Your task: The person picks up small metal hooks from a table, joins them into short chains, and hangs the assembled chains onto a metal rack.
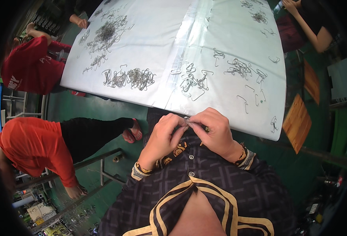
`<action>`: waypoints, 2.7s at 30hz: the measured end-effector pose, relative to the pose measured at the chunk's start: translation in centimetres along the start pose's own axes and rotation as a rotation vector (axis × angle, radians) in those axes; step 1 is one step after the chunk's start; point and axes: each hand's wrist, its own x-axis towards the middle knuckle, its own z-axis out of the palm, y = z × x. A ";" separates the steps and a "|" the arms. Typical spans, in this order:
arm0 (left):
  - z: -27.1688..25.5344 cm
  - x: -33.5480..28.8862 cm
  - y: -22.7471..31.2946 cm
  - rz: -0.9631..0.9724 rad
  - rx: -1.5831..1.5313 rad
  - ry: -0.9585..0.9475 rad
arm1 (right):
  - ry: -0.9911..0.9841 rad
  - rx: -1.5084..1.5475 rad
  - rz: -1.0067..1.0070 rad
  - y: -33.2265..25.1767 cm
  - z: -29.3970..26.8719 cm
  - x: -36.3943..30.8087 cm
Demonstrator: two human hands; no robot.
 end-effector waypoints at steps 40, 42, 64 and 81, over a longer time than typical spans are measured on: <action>6.4 8.1 -6.7 0.143 0.606 -0.032 | -0.031 -0.082 -0.170 -1.6 -1.9 -0.3; 4.2 7.8 -7.5 0.064 0.489 0.128 | -0.033 -0.073 -0.169 -1.6 -1.8 -0.3; -9.6 7.6 -15.0 -0.091 0.545 0.395 | -0.073 -0.034 -0.176 -1.2 -1.2 -0.2; 6.4 10.9 -7.9 0.443 0.621 -0.018 | -0.087 -0.042 -0.186 -0.8 -1.3 -0.8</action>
